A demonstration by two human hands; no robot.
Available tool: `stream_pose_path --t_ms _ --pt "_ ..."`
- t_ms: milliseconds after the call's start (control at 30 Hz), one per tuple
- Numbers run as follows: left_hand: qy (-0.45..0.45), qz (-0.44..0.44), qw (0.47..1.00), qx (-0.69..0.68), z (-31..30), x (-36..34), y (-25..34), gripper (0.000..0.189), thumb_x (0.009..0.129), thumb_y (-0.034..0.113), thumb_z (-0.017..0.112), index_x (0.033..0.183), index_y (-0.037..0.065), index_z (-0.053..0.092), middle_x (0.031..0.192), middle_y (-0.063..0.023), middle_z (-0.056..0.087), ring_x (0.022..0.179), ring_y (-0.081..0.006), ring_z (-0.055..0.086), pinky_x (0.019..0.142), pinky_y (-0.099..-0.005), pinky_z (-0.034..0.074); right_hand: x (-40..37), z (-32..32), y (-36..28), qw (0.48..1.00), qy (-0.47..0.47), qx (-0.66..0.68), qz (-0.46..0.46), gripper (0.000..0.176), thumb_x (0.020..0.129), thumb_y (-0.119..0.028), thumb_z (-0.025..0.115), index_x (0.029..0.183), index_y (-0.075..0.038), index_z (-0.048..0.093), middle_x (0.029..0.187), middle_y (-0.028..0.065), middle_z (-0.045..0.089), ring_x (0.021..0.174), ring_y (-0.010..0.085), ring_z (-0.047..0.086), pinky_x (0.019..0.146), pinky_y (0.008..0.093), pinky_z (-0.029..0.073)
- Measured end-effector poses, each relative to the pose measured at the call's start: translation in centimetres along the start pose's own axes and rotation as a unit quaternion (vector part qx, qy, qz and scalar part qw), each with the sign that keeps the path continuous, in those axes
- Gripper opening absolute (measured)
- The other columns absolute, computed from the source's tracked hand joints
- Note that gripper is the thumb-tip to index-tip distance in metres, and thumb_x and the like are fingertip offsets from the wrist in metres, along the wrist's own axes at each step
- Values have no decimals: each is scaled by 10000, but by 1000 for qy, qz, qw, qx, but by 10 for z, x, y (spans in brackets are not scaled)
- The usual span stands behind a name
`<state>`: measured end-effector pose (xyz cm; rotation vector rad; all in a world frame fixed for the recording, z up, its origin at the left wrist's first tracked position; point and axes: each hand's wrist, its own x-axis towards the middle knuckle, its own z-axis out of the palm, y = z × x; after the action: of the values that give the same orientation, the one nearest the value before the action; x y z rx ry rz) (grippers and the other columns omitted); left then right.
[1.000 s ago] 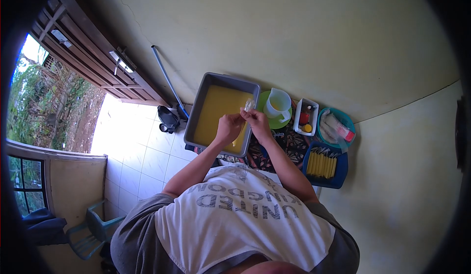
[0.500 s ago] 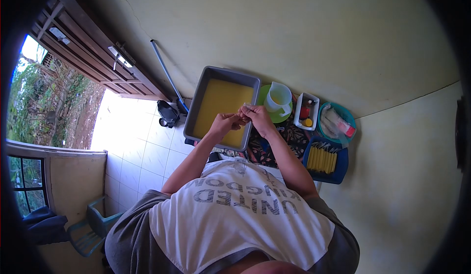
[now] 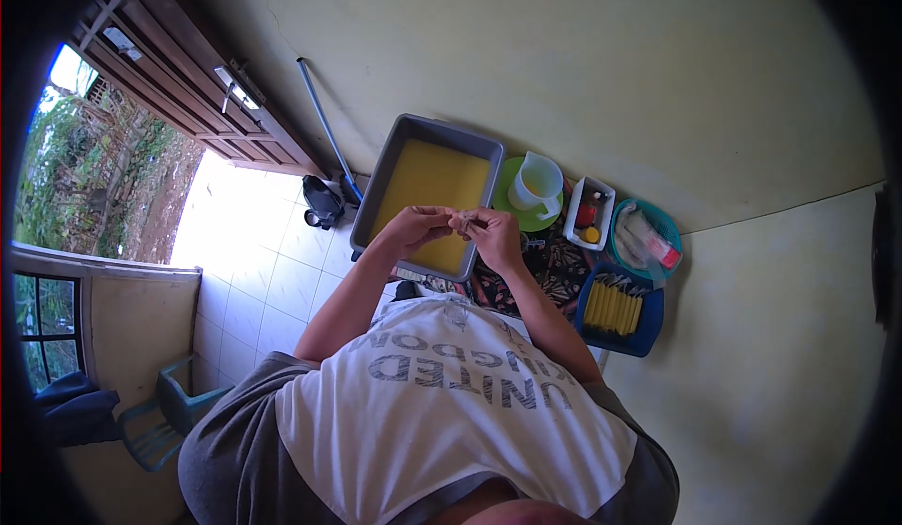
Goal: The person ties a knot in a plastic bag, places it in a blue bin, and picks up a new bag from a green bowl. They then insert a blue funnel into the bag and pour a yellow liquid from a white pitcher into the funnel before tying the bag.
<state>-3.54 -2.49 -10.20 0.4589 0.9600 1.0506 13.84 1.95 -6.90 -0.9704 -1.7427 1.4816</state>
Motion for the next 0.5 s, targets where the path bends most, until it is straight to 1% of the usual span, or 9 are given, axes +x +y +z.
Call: stream_pose_path --t_ms 100,167,200,233,267,300,367,433,500 --pt "29 -13 999 19 13 -7 15 113 831 71 639 893 -13 598 880 -77 638 817 -144 637 782 -237 525 0 1 0 993 15 -101 -58 143 821 -102 672 773 25 627 675 58 654 604 93 598 571 229 494" --pt "44 -2 998 35 15 -7 17 149 810 67 662 883 2 549 861 -83 633 814 -142 634 753 -229 517 4 2 13 993 28 -78 -88 174 816 -60 657 724 7 526 857 110 657 734 129 620 628 262 497" --pt "59 9 997 50 16 -7 18 208 789 63 686 873 18 501 841 -89 628 811 -139 632 724 -221 510 6 2 13 993 28 -79 -88 174 816 -60 657 724 7 526 857 110 657 734 129 620 628 262 497" --pt "59 10 997 49 16 -8 21 208 789 63 686 873 18 501 841 -89 628 811 -139 632 724 -221 510 8 0 12 981 30 -133 -138 176 811 -44 654 734 1 501 971 127 623 842 149 610 674 278 493" --pt "56 15 991 123 16 -8 24 268 768 71 706 871 37 460 821 -86 620 804 -137 628 683 -214 492 10 -2 12 964 31 -186 -189 185 806 -28 650 745 -5 477 1085 145 588 949 170 600 721 295 489" --pt "53 19 979 196 19 -10 28 330 746 79 726 868 56 420 801 -83 612 796 -134 625 642 -207 475 12 -4 9 963 30 -188 -189 185 806 -28 650 745 -5 477 1085 145 588 949 170 600 721 295 489" --pt "36 22 973 228 25 -14 38 294 763 76 704 832 54 420 799 -80 605 799 -143 625 679 -223 484 16 -9 3 969 -72 -88 -218 170 790 -9 654 767 -10 485 1189 144 516 1076 193 544 804 305 469" --pt "20 24 965 261 33 -20 49 264 779 72 682 797 52 420 798 -76 598 802 -151 626 717 -239 492 19 -9 -1 975 -111 2 -191 164 793 -6 650 778 -14 487 1175 134 524 1048 191 559 816 299 464" --pt "29 10 908 417 42 -23 62 278 762 112 704 766 55 432 822 -92 614 775 -137 619 672 -248 484 21 -10 -3 971 -149 91 -163 159 797 -2 645 788 -17 488 1160 125 532 1020 189 573 829 293 458"
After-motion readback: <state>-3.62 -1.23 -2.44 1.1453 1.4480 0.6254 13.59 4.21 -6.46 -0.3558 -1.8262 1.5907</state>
